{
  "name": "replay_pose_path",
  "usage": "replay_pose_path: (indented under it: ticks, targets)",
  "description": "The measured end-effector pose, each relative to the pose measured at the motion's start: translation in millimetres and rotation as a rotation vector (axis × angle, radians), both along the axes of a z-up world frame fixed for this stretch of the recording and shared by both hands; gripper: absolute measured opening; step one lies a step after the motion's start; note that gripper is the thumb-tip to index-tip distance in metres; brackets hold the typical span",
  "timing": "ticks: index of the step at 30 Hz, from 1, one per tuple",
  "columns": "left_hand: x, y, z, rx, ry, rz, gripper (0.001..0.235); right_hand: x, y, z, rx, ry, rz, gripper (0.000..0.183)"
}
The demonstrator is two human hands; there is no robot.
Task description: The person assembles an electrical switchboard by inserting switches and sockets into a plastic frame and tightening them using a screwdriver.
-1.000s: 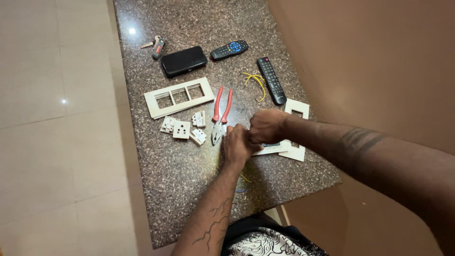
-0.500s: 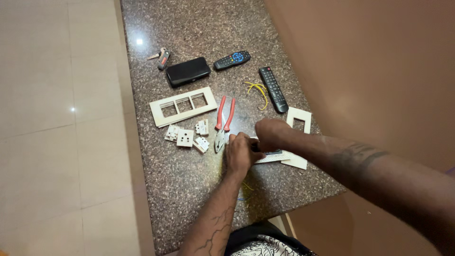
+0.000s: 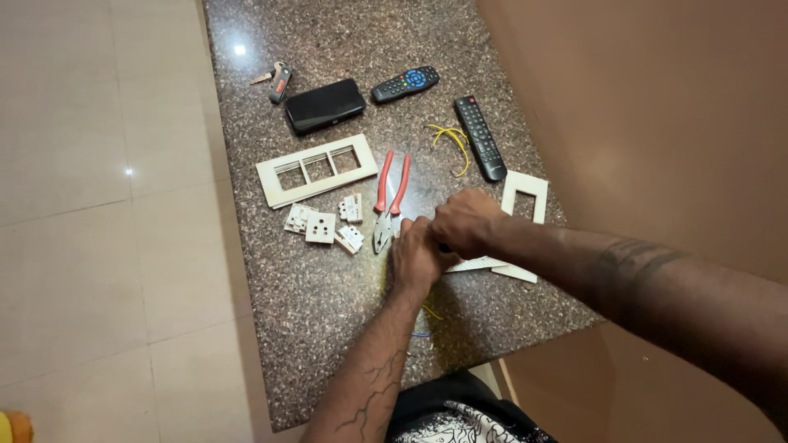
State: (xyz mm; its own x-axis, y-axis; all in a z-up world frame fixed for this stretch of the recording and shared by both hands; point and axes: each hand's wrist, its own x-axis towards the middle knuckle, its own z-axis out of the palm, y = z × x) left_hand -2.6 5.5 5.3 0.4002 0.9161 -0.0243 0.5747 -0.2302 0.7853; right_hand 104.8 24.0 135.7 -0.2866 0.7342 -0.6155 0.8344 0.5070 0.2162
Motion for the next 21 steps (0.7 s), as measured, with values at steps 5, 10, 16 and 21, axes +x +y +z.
replay_pose_path:
  ticks: [5, 10, 16, 21]
  targets:
    - [4, -1, 1, -0.004, 0.046, -0.032, 0.048, -4, 1, -2, 0.013, 0.001, -0.31, 0.026]
    - [-4, -4, 20, -0.15, -0.002, 0.061, 0.066, 16, 13, -14, -0.053, 0.006, 0.108, 0.014]
    - [-4, -1, 24, -0.194, 0.043, 0.051, 0.071, 17, 9, -25, -0.076, -0.073, 0.577, 0.035]
    - [-2, -9, 11, -0.162, -0.032, 0.104, 0.073, 12, 15, -21, -0.051, -0.052, 0.54, 0.029]
